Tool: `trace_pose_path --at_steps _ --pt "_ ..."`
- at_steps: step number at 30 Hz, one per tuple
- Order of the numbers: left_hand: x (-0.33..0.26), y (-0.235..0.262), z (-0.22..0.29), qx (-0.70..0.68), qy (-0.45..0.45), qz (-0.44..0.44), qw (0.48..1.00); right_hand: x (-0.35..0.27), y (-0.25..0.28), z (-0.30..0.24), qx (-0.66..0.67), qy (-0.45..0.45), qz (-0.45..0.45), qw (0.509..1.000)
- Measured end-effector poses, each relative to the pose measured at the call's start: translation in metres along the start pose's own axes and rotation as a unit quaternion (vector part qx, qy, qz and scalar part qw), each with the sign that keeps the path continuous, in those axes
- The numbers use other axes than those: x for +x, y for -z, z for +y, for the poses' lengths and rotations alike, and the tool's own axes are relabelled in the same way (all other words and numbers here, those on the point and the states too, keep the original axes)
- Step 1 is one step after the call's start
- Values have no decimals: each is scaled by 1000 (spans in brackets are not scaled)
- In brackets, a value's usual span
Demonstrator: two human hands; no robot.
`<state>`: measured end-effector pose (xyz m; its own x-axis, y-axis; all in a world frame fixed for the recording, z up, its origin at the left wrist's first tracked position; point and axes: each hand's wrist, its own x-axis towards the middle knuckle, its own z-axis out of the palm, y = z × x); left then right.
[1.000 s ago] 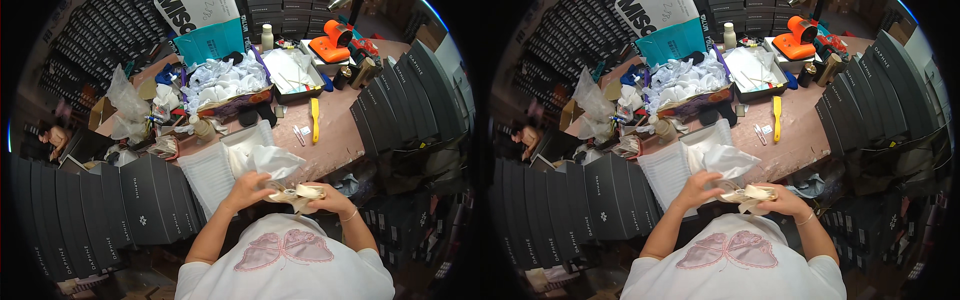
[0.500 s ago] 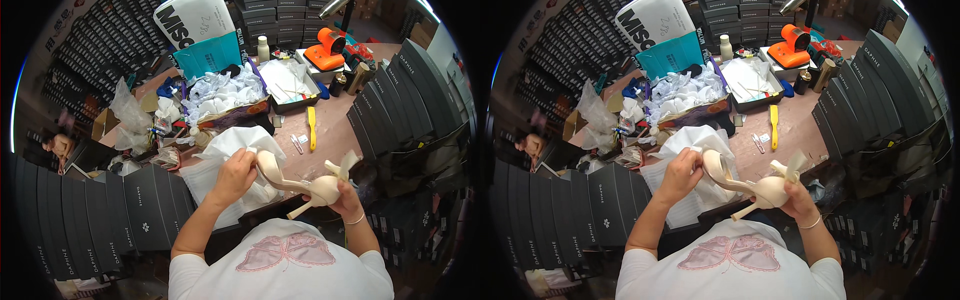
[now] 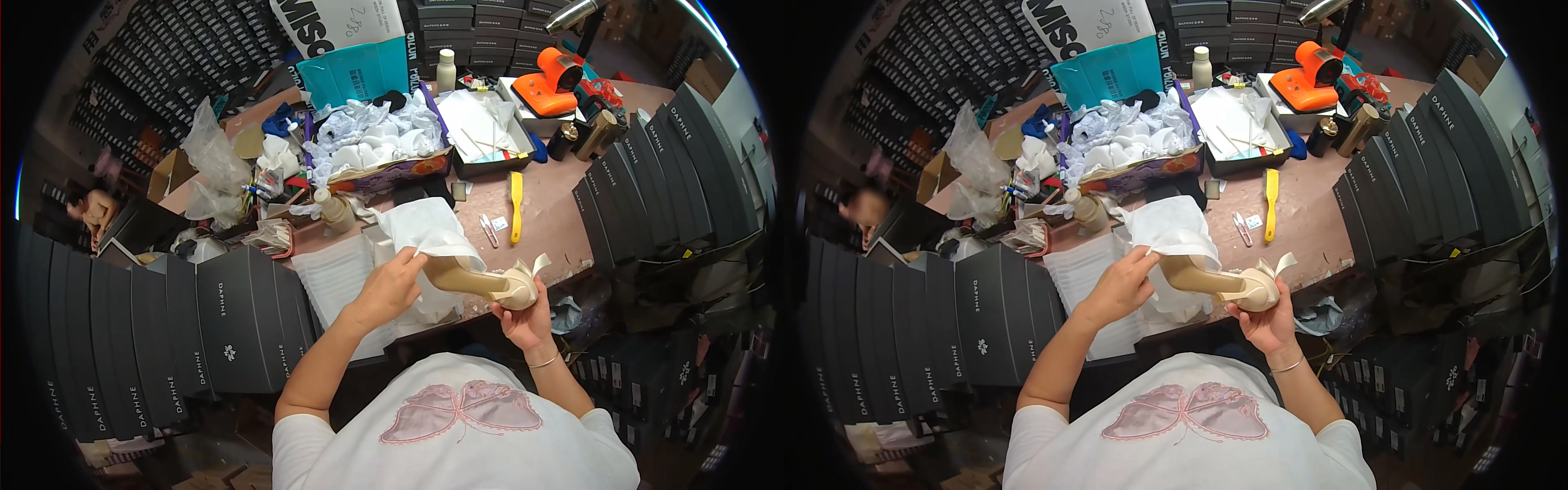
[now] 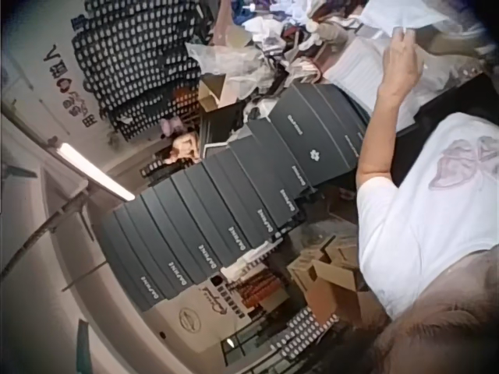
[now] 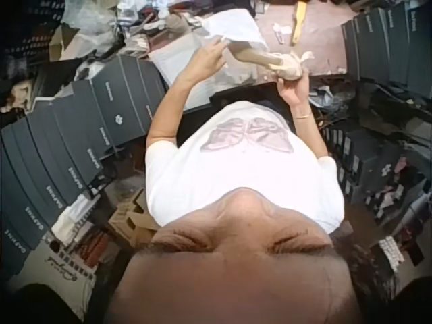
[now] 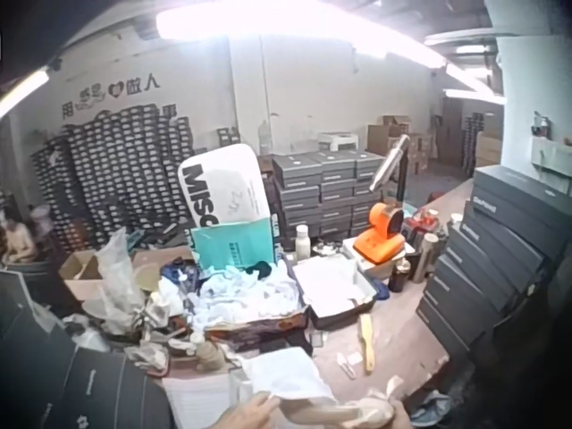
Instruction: Pack shoes into boxes with tissue paper and organize them onto a stack in a warehouse environment.
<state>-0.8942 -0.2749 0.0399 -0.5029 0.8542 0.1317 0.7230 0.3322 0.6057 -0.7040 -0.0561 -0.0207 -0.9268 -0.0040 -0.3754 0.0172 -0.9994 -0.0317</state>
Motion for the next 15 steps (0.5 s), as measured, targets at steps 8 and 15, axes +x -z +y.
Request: trace_pose_path --at_steps 8,15 --pt "8 -12 74 -168 -104 -30 980 5 -20 48 -176 250 25 952" --pt "10 -80 92 -94 -195 -21 976 16 25 34 -71 126 -13 989"
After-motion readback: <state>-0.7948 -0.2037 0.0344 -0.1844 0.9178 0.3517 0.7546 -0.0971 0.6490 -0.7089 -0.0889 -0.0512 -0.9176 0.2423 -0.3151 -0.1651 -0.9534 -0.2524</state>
